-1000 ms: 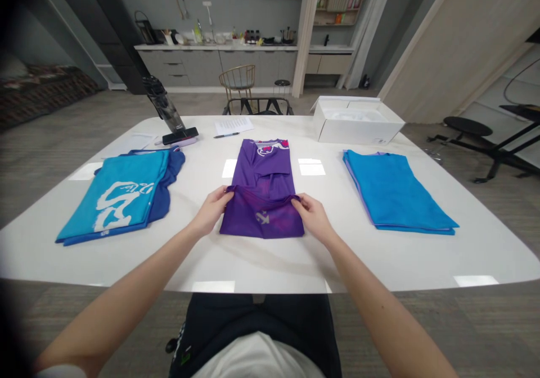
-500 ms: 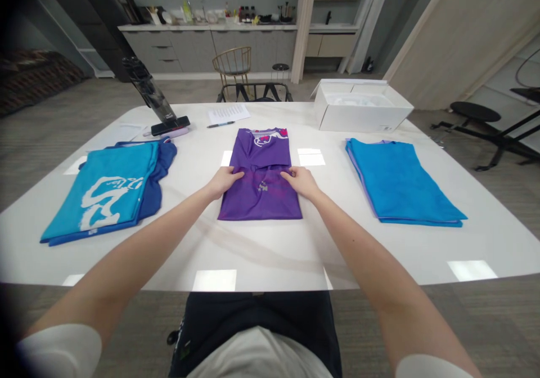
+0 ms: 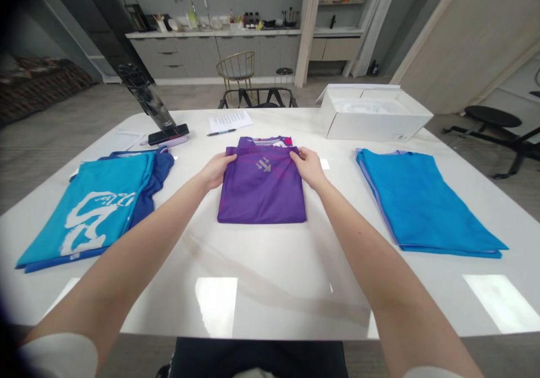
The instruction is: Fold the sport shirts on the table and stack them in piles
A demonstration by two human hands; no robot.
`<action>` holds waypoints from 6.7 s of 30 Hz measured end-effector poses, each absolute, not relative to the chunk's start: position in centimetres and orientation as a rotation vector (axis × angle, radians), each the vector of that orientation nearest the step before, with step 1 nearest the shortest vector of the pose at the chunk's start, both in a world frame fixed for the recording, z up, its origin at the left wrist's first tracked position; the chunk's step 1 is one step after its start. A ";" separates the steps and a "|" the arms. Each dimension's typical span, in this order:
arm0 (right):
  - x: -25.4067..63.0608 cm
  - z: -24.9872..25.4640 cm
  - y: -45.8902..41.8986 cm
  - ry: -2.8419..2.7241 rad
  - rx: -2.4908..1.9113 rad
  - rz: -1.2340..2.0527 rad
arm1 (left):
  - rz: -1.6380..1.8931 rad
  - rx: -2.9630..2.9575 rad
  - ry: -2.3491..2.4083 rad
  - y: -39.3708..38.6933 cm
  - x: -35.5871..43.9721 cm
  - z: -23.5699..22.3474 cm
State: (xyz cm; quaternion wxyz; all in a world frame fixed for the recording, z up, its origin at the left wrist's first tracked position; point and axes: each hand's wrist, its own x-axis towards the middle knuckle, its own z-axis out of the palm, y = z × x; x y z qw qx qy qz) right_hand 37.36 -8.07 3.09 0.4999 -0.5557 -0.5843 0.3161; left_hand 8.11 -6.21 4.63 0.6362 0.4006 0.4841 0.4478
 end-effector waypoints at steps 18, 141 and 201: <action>37.6 2.1 7.3 -1.604 -1.897 0.413 | 1.097 1.719 1.702 8.9 11.4 3.4; 39.8 6.2 -24.9 -2.066 -1.768 1.412 | 0.207 2.088 1.159 -23.5 2.7 5.5; 54.6 9.8 -33.5 -1.261 -1.507 0.291 | 0.782 1.658 0.474 -15.4 30.2 12.6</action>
